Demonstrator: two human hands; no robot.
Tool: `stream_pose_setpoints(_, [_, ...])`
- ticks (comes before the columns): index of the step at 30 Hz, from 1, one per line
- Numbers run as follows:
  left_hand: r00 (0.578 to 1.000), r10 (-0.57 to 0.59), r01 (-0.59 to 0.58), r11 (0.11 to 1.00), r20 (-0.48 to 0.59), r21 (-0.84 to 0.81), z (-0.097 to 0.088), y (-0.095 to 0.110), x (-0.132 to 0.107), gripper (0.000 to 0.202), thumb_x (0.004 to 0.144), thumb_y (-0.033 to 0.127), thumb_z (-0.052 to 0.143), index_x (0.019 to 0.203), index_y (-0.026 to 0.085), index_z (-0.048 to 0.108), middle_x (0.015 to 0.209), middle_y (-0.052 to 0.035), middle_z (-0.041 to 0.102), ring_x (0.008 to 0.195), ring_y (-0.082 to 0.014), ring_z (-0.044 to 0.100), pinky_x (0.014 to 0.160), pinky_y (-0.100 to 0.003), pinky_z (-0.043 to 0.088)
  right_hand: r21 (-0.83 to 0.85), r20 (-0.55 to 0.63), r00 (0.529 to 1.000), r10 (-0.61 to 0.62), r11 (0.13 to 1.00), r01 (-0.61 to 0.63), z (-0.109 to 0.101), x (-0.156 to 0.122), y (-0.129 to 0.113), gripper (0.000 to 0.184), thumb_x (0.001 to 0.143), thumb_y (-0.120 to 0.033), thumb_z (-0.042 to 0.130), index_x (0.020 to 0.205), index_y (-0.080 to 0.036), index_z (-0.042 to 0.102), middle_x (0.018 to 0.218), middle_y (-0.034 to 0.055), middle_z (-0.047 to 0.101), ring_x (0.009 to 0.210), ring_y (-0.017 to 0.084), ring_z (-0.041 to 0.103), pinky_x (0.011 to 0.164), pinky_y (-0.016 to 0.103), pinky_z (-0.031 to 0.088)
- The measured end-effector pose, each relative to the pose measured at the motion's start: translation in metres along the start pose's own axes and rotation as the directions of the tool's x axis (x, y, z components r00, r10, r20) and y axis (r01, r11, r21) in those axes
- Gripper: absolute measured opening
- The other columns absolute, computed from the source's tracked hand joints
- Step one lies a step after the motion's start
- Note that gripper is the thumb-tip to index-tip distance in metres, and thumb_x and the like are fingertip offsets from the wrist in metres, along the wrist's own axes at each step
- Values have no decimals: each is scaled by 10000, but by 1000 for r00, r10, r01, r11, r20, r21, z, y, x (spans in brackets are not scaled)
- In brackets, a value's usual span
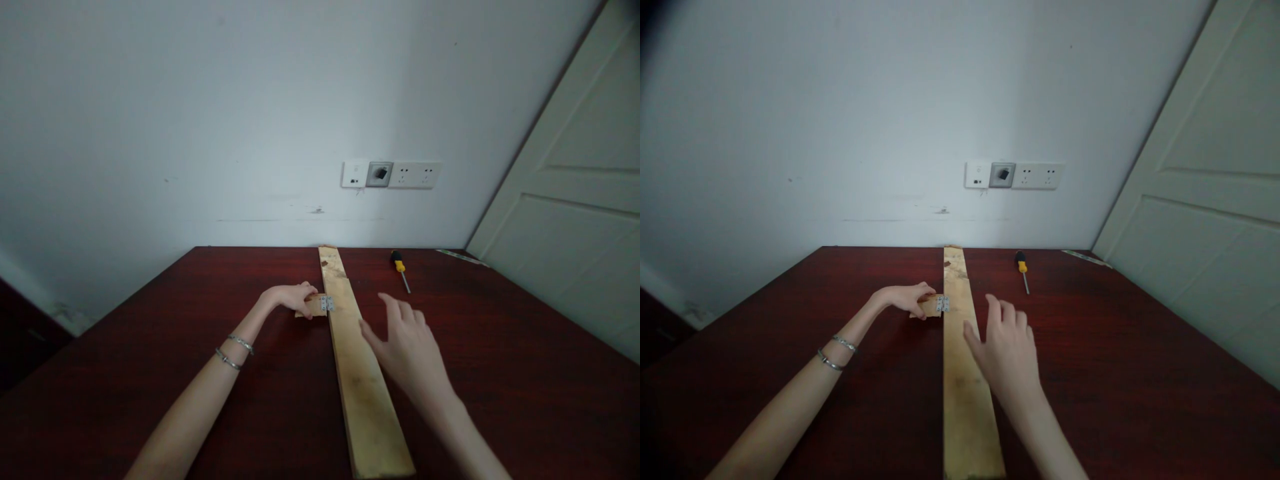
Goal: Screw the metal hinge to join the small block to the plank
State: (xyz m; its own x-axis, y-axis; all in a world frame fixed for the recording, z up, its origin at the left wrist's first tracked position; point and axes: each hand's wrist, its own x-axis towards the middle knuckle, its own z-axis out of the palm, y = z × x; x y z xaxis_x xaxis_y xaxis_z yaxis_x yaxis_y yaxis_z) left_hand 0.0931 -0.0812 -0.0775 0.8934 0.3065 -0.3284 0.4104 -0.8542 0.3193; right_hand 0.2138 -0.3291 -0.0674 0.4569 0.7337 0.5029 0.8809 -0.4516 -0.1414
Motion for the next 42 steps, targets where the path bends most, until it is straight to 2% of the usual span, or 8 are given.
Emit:
stream_pose_setpoints(4, [1000,14,-14,1000,6,23,-1,0,-1,809,580,530,668,1277,195,430,1234,-73,441,1094,-249,470,941,-294,383,-24,110,992,62,998,-60,4,88,51,474,840,-402,454,1238,-147,475,1116,158,590,1005,301,546,782,379,428])
stream_pose_setpoints(8, [1000,2,-2,999,18,41,0,0,-1,829,578,553,667,1287,197,425,1217,-76,447,1107,-252,453,953,-305,372,6,250,938,241,968,-250,39,159,102,444,812,-356,505,1176,-102,532,1046,178,634,973,271,599,786,337,434])
stream_pose_setpoints(11, [1000,-4,4,1000,23,31,1,-1,0,828,581,560,660,1276,169,438,1195,-92,449,1100,-263,451,946,-315,375,10,283,890,358,927,-376,71,187,129,458,821,-401,488,1126,-68,566,1056,221,628,983,282,612,754,331,452])
stream_pose_setpoints(18, [1000,-17,17,1000,24,17,2,-5,3,853,582,566,657,1306,192,404,1188,-83,446,1095,-263,448,939,-325,375,44,312,818,483,853,-520,124,212,152,600,778,-513,527,1110,-16,574,1068,280,613,1018,316,605,760,350,481])
stream_pose_setpoints(25, [999,-29,29,1000,18,-1,3,-5,2,870,587,575,651,1321,190,387,1217,-95,429,1138,-268,418,955,-328,371,51,314,799,513,831,-554,148,222,152,722,730,-463,621,1240,22,462,1150,314,563,1102,370,556,828,420,472])
stream_pose_setpoints(32, [999,-40,40,999,18,4,3,-1,1,853,592,583,647,1307,194,392,1225,-97,427,1149,-273,408,953,-337,370,71,341,763,549,794,-603,150,222,162,487,764,-349,632,1103,-2,589,1129,291,579,1083,359,567,828,407,477])
stream_pose_setpoints(37, [999,-37,37,999,24,2,1,1,0,810,591,585,649,1272,205,428,1169,-85,445,1116,-273,421,926,-335,382,124,325,737,592,746,-654,142,221,170,365,846,-349,577,1111,-98,566,1136,131,585,1006,210,586,849,393,487])
stream_pose_setpoints(42, [999,-24,24,1000,20,-2,2,-2,2,842,578,594,654,1285,198,423,1167,-88,447,1110,-282,421,926,-341,377,330,211,821,531,752,-571,117,228,165,300,858,-340,564,1078,-137,574,1074,72,604,929,176,603,789,370,512])
